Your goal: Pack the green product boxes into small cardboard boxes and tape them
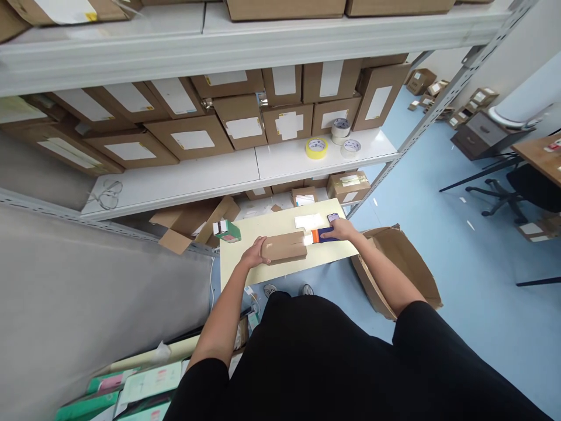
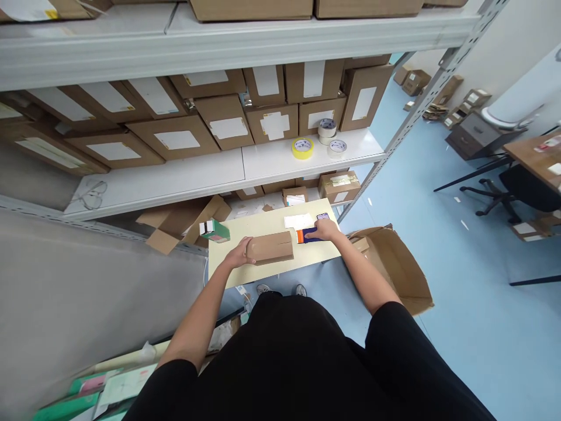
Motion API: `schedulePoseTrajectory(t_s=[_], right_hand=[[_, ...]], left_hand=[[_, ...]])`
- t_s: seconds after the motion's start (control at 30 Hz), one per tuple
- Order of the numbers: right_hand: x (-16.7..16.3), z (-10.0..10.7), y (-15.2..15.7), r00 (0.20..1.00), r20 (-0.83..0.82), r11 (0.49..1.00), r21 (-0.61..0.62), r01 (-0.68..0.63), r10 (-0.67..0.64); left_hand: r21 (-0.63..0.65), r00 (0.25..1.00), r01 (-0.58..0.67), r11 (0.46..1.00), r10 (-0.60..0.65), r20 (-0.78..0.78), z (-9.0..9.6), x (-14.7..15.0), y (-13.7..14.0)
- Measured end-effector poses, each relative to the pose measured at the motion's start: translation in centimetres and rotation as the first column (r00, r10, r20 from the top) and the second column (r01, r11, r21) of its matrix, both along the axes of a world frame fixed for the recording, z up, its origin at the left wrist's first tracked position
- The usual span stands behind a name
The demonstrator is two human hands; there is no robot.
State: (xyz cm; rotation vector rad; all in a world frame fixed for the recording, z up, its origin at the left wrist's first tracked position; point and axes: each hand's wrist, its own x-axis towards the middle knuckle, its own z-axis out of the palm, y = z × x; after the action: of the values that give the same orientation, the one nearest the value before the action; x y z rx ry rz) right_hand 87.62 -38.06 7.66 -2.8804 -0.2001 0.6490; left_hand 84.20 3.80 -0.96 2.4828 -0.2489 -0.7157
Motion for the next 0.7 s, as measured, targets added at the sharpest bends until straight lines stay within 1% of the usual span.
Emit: schedulePoseTrajectory(t_s=[0.1,0.17,0.23,0.37,0.5,0.6,0.7], right_hand=[[-0.3,-0.4,-1.5,1.000,-0.007,0.999,-0.027,0.020,-0.020],[-0.6,-0.7,-1.7,0.999,-0.014,0.999,-0.034,0.031,-0.032],[-0.9,-0.9,-1.6,0.998,-0.015,0.998,-0.034,0.054,-0.055],[-0.9,-0.6,-1.5,0.998,-0.014,0.998,-0.020,0.058,-0.058],[-0.7,-0.2,-2.1,0.999,-0.026,0.999,-0.011,0.042,-0.042],[-0.8,-0.6,-2.5,0.998,-0.046,0.999,-0.003,0.042,-0.042],[-0.8,-1.5,-1.7,0.994,-0.068,0.996,-0.030,0.082,-0.084]], left_hand=[[0.102,0.998,0.054,0.993,-0.050,-0.040,0.2,0.7,-0.5],[0.199,0.996,0.076,0.977,-0.066,-0.056,0.4,1.1,-1.0],[0.259,0.996,0.088,0.962,-0.079,-0.044,0.6,1.3,-1.4],[0.261,0.997,0.074,0.962,-0.065,-0.041,1.0,1.2,-1.8],[0.283,0.997,0.070,0.956,-0.055,-0.061,1.2,0.8,-1.6],[0.273,0.996,0.086,0.958,-0.076,-0.048,1.3,0.6,-1.6],[0.265,0.996,0.091,0.960,-0.082,-0.046,1.3,0.4,-1.6]])
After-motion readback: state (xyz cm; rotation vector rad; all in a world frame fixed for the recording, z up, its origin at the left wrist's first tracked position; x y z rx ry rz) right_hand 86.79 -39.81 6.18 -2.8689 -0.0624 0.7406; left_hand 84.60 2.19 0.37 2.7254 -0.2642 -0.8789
